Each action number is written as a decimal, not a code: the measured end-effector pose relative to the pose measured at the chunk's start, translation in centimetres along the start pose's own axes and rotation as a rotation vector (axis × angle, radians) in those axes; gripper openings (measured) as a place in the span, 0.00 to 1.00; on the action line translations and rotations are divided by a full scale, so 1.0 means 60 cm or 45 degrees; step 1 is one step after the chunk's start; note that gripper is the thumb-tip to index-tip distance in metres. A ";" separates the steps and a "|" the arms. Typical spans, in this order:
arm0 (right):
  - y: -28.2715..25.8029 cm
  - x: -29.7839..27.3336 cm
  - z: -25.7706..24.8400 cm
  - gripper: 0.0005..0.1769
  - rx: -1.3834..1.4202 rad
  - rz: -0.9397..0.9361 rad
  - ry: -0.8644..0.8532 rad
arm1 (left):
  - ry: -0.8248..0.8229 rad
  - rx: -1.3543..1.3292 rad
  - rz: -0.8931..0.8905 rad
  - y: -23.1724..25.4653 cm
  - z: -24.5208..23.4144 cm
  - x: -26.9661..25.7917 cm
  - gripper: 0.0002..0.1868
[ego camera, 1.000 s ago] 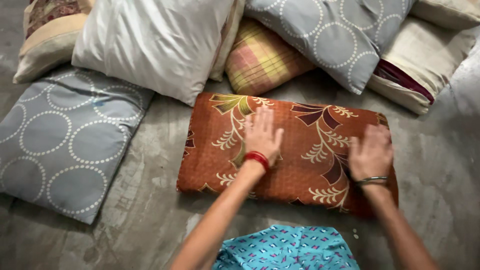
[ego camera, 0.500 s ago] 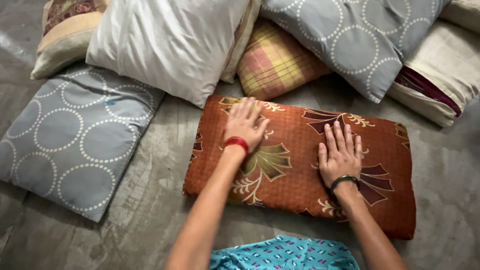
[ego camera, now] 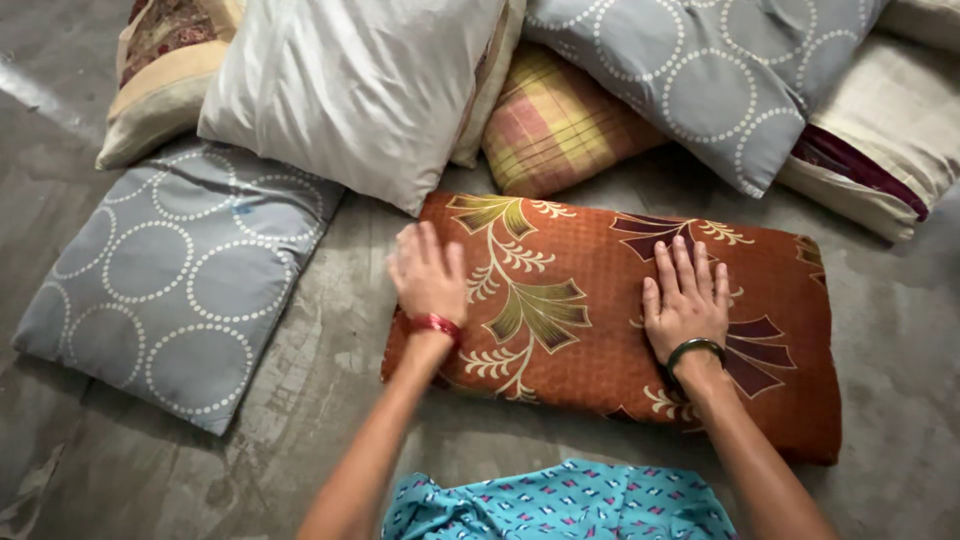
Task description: The person sits on the floor and repeatedly pats and smooths a brown patterned pillow. They then place a black and white patterned pillowcase over the same pillow and continue patting it.
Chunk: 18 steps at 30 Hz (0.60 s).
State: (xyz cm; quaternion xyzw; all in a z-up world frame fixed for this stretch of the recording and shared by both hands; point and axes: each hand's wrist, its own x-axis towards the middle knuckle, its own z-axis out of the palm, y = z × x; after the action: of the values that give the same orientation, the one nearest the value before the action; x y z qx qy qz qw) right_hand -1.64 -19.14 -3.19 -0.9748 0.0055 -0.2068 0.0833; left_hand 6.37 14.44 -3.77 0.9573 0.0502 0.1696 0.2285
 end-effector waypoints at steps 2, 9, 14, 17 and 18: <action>0.002 0.000 0.004 0.31 0.004 0.002 -0.013 | 0.017 -0.154 0.281 0.060 -0.015 -0.059 0.35; 0.001 0.002 -0.008 0.31 0.049 -0.012 -0.070 | -0.234 -0.326 0.665 0.158 -0.027 -0.145 0.41; 0.000 0.003 -0.014 0.30 0.043 -0.016 -0.061 | -0.204 -0.117 0.619 0.081 -0.062 -0.127 0.39; -0.002 0.002 -0.015 0.31 0.070 -0.001 -0.064 | -0.120 0.094 0.531 0.026 -0.085 -0.117 0.37; -0.002 0.002 -0.014 0.31 0.074 -0.002 -0.062 | -0.167 0.098 0.470 0.007 -0.089 -0.114 0.37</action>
State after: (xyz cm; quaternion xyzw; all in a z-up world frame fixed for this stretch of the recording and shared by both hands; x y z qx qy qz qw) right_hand -1.88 -19.18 -2.35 -0.9767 -0.0033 -0.1831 0.1115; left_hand -1.91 15.13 -1.15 0.9673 -0.1345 0.1439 0.1595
